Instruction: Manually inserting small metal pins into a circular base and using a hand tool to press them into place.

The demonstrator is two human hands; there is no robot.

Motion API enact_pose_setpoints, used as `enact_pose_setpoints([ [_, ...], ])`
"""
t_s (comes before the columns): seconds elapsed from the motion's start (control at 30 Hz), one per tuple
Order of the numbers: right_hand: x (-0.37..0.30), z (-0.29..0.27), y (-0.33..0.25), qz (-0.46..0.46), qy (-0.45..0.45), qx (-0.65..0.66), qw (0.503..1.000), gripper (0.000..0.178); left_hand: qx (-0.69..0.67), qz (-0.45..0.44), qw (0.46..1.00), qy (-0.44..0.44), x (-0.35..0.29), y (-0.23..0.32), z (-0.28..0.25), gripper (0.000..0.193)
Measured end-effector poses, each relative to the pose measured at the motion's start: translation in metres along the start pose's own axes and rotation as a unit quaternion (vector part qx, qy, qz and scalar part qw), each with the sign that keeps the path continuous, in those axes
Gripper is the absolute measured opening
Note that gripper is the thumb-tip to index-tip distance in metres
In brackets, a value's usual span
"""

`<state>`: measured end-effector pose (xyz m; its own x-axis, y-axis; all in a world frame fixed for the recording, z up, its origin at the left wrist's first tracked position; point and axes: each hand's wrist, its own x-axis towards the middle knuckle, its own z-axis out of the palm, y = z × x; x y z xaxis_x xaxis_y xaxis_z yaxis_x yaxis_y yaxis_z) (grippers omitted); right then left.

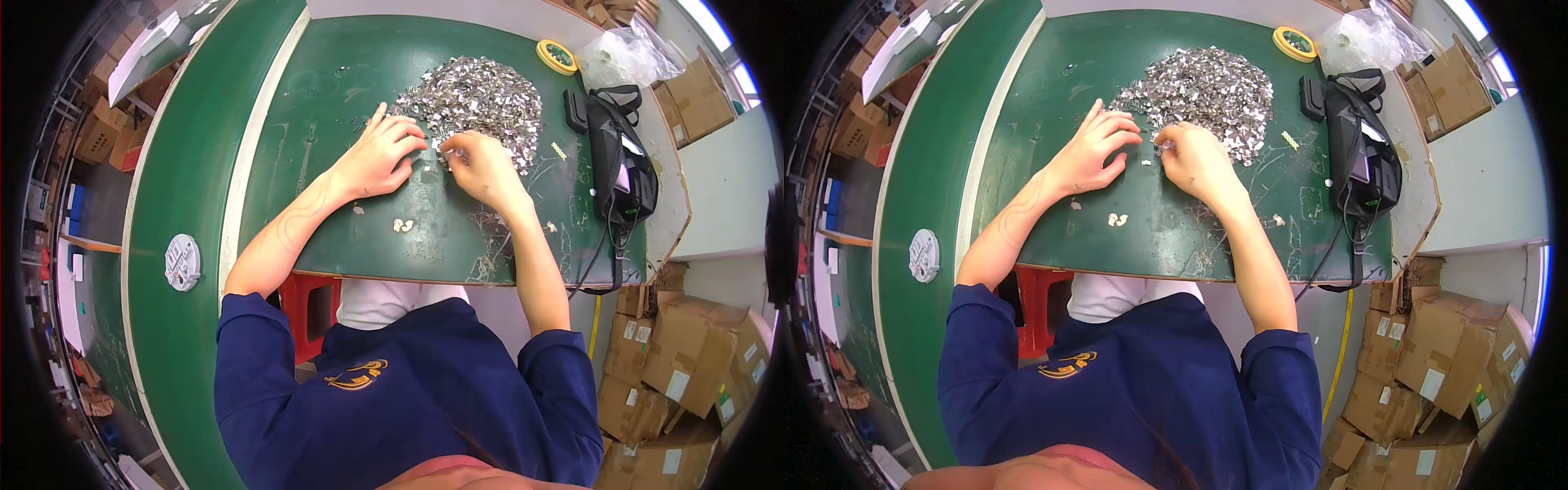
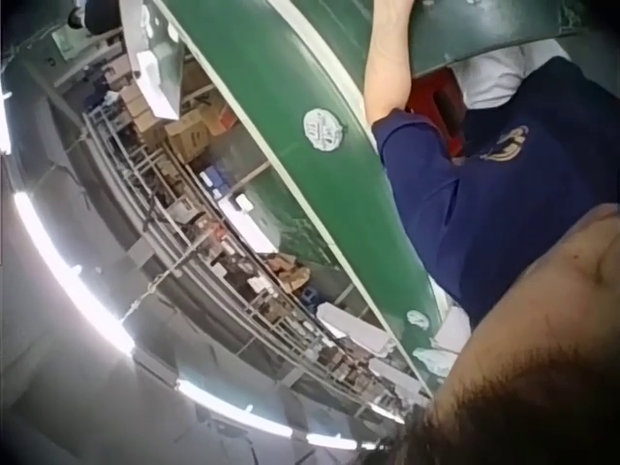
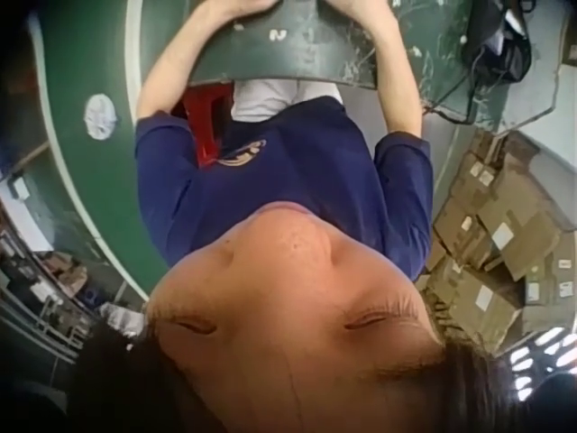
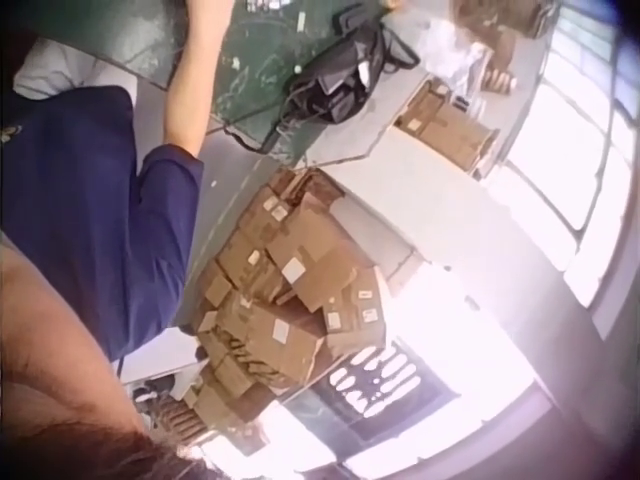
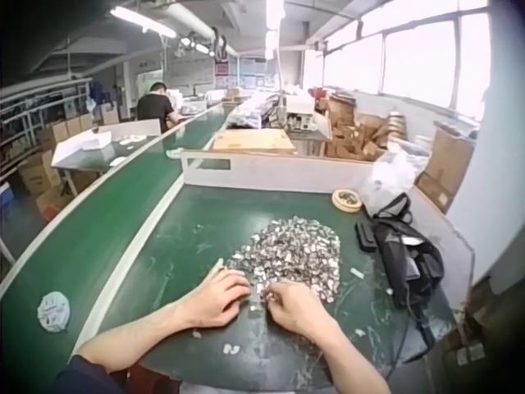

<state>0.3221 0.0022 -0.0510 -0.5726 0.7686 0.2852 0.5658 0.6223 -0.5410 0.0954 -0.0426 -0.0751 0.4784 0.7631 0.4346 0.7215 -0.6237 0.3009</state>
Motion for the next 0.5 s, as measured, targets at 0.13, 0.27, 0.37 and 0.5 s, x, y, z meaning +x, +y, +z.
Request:
enact_pose_setpoints([
  [0.13,-0.002,-0.001,0.001,0.059,0.02,-0.001,0.998,0.019,0.004,-0.006,1.0,0.0,-0.001,0.003,0.002,0.039],
  [0.27,-0.002,0.001,0.003,0.075,0.028,-0.066,0.995,0.019,-0.007,-0.002,1.0,-0.01,-0.001,0.015,0.011,0.042],
  [0.37,-0.001,0.004,0.005,0.064,0.036,-0.097,0.993,0.017,0.014,0.014,1.0,-0.009,0.0,0.028,0.01,0.041],
  [0.5,0.003,0.001,0.008,0.046,0.052,-0.105,0.992,0.015,-0.014,-0.014,1.0,0.008,0.002,0.018,0.016,0.037],
])
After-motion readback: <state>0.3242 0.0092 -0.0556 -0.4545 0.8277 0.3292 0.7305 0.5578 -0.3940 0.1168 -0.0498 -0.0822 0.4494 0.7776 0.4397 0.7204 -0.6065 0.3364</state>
